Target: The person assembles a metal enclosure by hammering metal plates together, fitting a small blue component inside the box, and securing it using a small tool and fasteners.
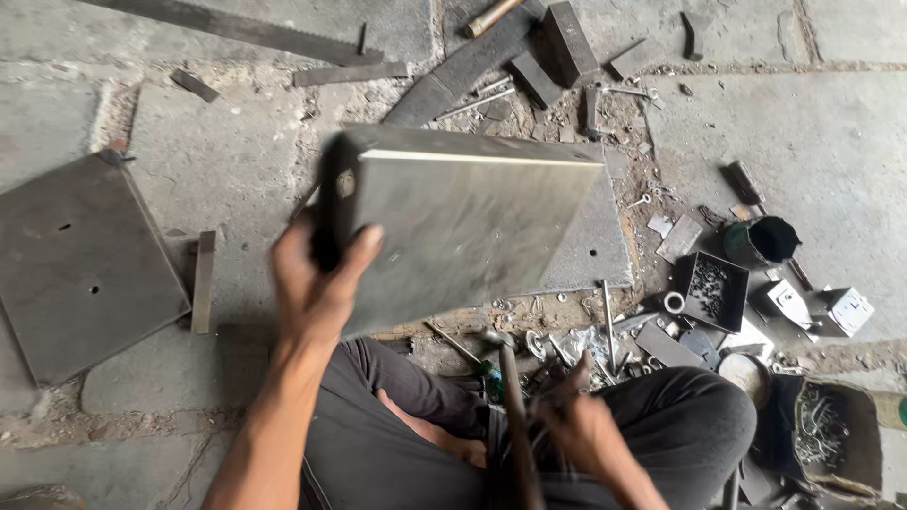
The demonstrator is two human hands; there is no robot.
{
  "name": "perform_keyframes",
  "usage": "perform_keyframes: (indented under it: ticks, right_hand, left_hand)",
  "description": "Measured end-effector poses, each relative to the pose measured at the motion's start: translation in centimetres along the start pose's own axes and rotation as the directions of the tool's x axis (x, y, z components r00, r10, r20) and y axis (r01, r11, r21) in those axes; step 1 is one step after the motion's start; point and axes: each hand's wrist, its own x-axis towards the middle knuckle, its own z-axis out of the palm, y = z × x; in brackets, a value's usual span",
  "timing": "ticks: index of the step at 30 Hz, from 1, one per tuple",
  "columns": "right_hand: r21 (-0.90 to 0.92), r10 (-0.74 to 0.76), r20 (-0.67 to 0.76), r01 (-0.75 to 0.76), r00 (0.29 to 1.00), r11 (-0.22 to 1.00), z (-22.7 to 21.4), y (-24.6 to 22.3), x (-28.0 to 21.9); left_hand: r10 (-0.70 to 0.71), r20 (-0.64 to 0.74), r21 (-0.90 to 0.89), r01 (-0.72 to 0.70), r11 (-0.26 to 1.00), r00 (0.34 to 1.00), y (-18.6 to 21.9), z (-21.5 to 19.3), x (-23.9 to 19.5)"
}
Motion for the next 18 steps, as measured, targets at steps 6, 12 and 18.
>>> perform_keyframes:
  ticks: [6, 12, 18]
  right_hand:
    - [0.018, -0.163, -0.473, 0.195, 0.866, 0.981, 0.7, -5.5, 17.0]
    - [-0.257, -0.228, -0.733, 0.049, 0.641, 0.965, 4.7, -5.5, 25.1]
    - [-0.356, 0.217, -0.326, -0.333, 0.920, 0.873, -8.5, -4.6, 24.3]
  left_hand:
    - [0.015, -0.408, -0.173, -0.093, 0.981, 0.913, -2.6, -8.7, -4.6]
    - [-0.116, -0.765, -0.059, 0.111, 0.992, 0.633, -11.4, -18.5, -7.0]
    - [-0.126, -0.818, -0.001, 0.219, 0.976, 0.562, -16.8, -20.9, -6.7]
